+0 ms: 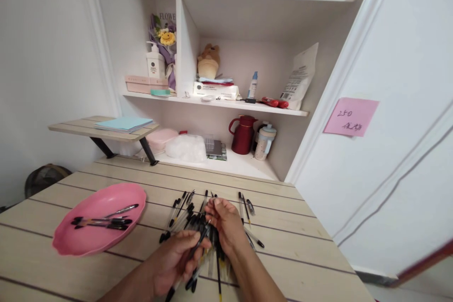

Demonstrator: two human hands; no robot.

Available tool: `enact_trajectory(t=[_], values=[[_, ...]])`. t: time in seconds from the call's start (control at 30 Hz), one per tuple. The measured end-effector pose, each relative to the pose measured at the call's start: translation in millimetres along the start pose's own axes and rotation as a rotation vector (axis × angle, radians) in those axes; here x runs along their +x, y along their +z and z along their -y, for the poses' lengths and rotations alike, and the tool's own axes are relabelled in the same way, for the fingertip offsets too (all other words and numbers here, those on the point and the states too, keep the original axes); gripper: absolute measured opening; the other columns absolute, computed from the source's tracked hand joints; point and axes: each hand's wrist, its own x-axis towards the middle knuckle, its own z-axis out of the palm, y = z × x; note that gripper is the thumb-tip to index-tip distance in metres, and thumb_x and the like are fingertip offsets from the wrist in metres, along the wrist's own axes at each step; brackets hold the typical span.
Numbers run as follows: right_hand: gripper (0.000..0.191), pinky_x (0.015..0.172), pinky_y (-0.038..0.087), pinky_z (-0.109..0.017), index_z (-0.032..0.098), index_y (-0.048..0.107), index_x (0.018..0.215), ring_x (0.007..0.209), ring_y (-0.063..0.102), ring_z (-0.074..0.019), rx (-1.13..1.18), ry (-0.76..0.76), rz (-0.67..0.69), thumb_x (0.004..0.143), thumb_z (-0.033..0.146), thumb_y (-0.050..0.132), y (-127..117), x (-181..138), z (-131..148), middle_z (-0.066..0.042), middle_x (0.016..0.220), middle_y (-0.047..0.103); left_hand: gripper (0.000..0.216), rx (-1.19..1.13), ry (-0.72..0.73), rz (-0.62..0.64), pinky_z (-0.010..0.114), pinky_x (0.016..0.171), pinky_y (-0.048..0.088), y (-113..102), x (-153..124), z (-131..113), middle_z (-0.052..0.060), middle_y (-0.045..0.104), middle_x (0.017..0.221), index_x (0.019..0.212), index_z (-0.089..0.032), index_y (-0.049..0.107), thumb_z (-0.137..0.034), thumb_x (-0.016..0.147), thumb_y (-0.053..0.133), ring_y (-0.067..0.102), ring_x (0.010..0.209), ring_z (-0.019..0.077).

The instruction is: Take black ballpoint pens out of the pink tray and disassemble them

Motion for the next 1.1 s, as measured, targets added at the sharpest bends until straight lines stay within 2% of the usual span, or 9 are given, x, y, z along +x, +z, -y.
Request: enact_trajectory(t=[0.1, 0.23, 0.37, 0.47, 0.63, 0.73, 0.9, 1.0, 1.1], values=[[0.034, 0.049, 0.041, -0.020, 0.016, 0.058, 0.072, 0.053, 0.056, -0.0097, -0.118, 0.002, -0.048, 0.058, 0.044, 0.072, -2, 3, 1, -0.001, 0.063, 0.062, 0.032, 0.019, 0.028, -0.008, 0.015, 0.034, 0.025, -4, 4, 3, -0.004, 0.048, 0.051, 0.081, -0.010, 0.061, -0.040, 0.070, 0.059, 0.037, 0.034, 0.0026], [0.031, 0.043, 0.036, -0.020, 0.016, 0.056, 0.064, 0.044, 0.050, -0.0089, -0.383, -0.097, -0.092, 0.059, 0.043, 0.069, -8, 8, -4, 0.001, 0.051, 0.058, 0.033, 0.047, 0.071, -0.030, 0.016, 0.033, 0.025, -9, 6, 0, -0.004, 0.049, 0.053, 0.083, -0.011, 0.060, -0.041, 0.069, 0.059, 0.038, 0.034, 0.0028], [0.023, 0.039, 0.027, -0.021, 0.017, 0.055, 0.053, 0.037, 0.042, -0.0084, -0.727, -0.149, -0.014, 0.057, 0.034, 0.069, -25, 15, -7, 0.005, 0.040, 0.050, 0.033, 0.038, 0.184, -0.118, 0.016, 0.034, 0.025, -11, 6, -4, -0.005, 0.049, 0.053, 0.085, -0.012, 0.059, -0.040, 0.068, 0.061, 0.039, 0.034, 0.0032], [0.016, 0.040, 0.027, -0.021, 0.018, 0.058, 0.053, 0.040, 0.042, -0.0086, -0.815, -0.147, 0.070, 0.057, 0.030, 0.069, -28, 16, -6, 0.004, 0.044, 0.052, 0.035, 0.046, 0.217, -0.181, 0.016, 0.034, 0.025, -10, 6, -4, -0.005, 0.049, 0.053, 0.086, -0.012, 0.058, -0.041, 0.066, 0.062, 0.039, 0.034, 0.0035], [0.028, 0.040, 0.023, -0.021, 0.017, 0.056, 0.055, 0.038, 0.039, -0.0077, -0.677, -0.052, 0.062, 0.065, 0.042, 0.060, -9, 6, -8, 0.004, 0.045, 0.053, 0.036, 0.116, 0.227, -0.157, 0.017, 0.033, 0.025, -11, 10, -2, -0.005, 0.050, 0.053, 0.082, -0.012, 0.056, -0.044, 0.066, 0.061, 0.040, 0.034, 0.0040], [0.031, 0.039, 0.020, -0.020, 0.016, 0.054, 0.056, 0.037, 0.035, -0.0064, -0.536, -0.010, 0.022, 0.060, 0.045, 0.065, -2, 3, -9, 0.005, 0.042, 0.048, 0.037, 0.159, 0.206, -0.125, 0.017, 0.033, 0.027, -12, 10, 0, -0.005, 0.050, 0.052, 0.082, -0.012, 0.056, -0.044, 0.065, 0.061, 0.040, 0.033, 0.0043], [0.031, 0.039, 0.022, -0.021, 0.018, 0.052, 0.061, 0.037, 0.035, -0.0064, -0.361, -0.197, -0.242, 0.061, 0.046, 0.065, -17, 15, 3, 0.006, 0.042, 0.046, 0.040, 0.252, 0.128, -0.050, 0.017, 0.033, 0.029, -11, 6, 0, -0.003, 0.053, 0.053, 0.081, -0.011, 0.056, -0.048, 0.068, 0.056, 0.044, 0.033, 0.0054], [0.030, 0.039, 0.026, -0.022, 0.018, 0.052, 0.064, 0.040, 0.041, -0.0075, -0.310, -0.332, -0.401, 0.062, 0.047, 0.063, -30, 24, 14, 0.004, 0.050, 0.052, 0.039, 0.296, 0.118, -0.089, 0.016, 0.032, 0.027, -13, 4, -5, -0.004, 0.054, 0.053, 0.082, -0.012, 0.055, -0.047, 0.066, 0.058, 0.044, 0.033, 0.0050], [0.029, 0.038, 0.028, -0.022, 0.019, 0.050, 0.065, 0.039, 0.042, -0.0082, -0.253, -0.398, -0.482, 0.067, 0.048, 0.057, -39, 29, 19, 0.004, 0.051, 0.054, 0.031, 0.350, 0.102, -0.138, 0.015, 0.030, 0.022, -19, 3, -13, -0.005, 0.054, 0.052, 0.079, -0.014, 0.053, -0.041, 0.065, 0.058, 0.043, 0.031, 0.0045]])
